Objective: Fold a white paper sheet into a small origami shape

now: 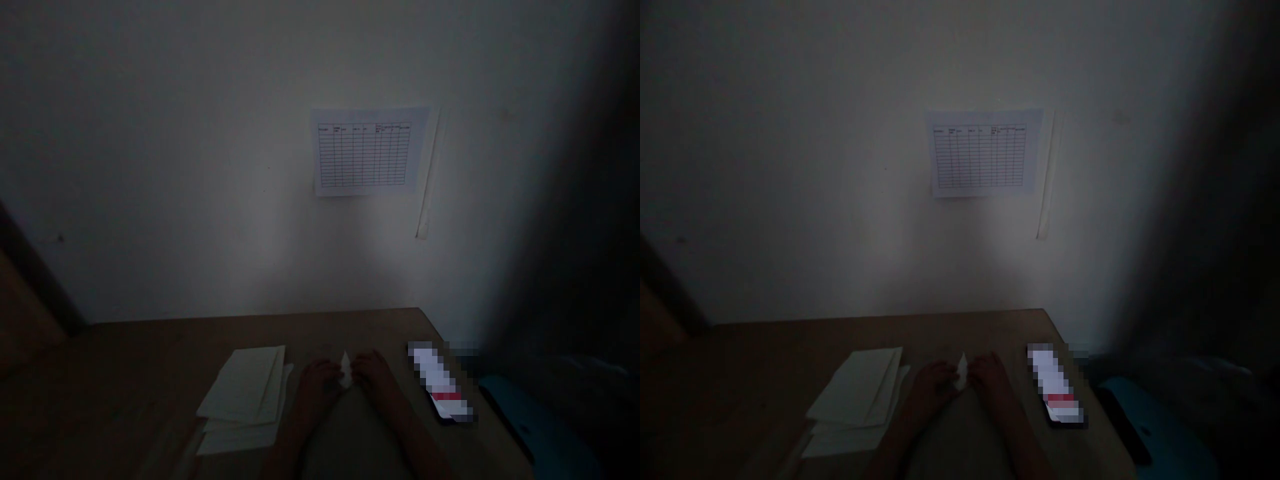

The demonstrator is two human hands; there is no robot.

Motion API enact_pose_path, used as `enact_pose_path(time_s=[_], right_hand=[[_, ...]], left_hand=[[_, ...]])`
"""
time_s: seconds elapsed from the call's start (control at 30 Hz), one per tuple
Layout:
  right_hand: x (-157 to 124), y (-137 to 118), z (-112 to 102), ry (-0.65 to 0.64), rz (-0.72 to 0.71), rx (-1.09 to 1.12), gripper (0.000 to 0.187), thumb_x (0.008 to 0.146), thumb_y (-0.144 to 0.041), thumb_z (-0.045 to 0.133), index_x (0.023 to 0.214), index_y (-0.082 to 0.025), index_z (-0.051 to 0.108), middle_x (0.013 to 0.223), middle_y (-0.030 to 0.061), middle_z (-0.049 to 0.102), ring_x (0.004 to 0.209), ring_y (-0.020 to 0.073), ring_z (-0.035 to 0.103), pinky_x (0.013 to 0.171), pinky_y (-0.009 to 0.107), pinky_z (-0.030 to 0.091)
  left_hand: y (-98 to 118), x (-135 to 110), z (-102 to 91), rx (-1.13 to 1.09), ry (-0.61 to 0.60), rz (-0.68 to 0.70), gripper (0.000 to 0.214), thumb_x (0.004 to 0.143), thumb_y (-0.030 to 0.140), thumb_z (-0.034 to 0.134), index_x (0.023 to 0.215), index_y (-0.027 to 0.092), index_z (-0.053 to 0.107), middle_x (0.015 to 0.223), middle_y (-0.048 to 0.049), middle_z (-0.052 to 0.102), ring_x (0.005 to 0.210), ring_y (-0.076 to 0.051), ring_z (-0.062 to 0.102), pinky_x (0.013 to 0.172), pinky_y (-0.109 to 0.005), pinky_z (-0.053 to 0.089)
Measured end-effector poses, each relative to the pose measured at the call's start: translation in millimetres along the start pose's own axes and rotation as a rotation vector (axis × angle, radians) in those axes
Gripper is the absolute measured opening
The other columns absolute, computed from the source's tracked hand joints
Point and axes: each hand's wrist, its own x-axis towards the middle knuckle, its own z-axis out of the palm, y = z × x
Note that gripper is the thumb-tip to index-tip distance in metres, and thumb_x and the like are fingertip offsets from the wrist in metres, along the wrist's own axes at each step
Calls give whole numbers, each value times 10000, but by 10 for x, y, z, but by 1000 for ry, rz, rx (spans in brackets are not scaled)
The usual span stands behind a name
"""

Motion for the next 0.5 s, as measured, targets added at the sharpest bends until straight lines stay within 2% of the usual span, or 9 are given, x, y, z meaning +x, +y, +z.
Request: enact_pose_path(time_s=[0.13, 0.23, 0.33, 0.5], right_hand=[[-24, -2, 3, 7, -34, 8, 228, 891, -190, 527, 1013, -277, 698, 1125, 22, 702, 1150, 200, 573, 1154, 462, 208], [-43, -27, -6, 22, -50, -2, 138, 859, -251, 613, 968, -267, 696, 1133, 30, 689, 1140, 212, 570, 1138, 458, 235], [-50, -58, -17, 28, -50, -13, 127, 811, -300, 701, 932, -260, 698, 1141, 30, 679, 1126, 222, 571, 1116, 446, 264], [-45, -20, 32, 52, -41, -4, 76, 871, -252, 635, 914, -256, 697, 1094, 25, 687, 1105, 209, 572, 1056, 402, 323]], left_hand=[[35, 14, -22, -7, -13, 32, 211, 747, 237, 741, 956, 263, 757, 1095, -37, 743, 1103, -250, 625, 1028, -419, 430], [45, 21, -21, 4, -16, 32, 145, 790, 248, 701, 927, 240, 748, 1073, -44, 740, 1078, -241, 628, 1009, -404, 430], [70, 21, -14, 10, 0, 20, 113, 824, 239, 652, 904, 230, 732, 1042, -45, 733, 1060, -234, 625, 997, -392, 432], [147, 15, -34, 13, 13, 11, 115, 840, 263, 627, 903, 227, 716, 1026, -50, 726, 1038, -240, 626, 969, -385, 442]])
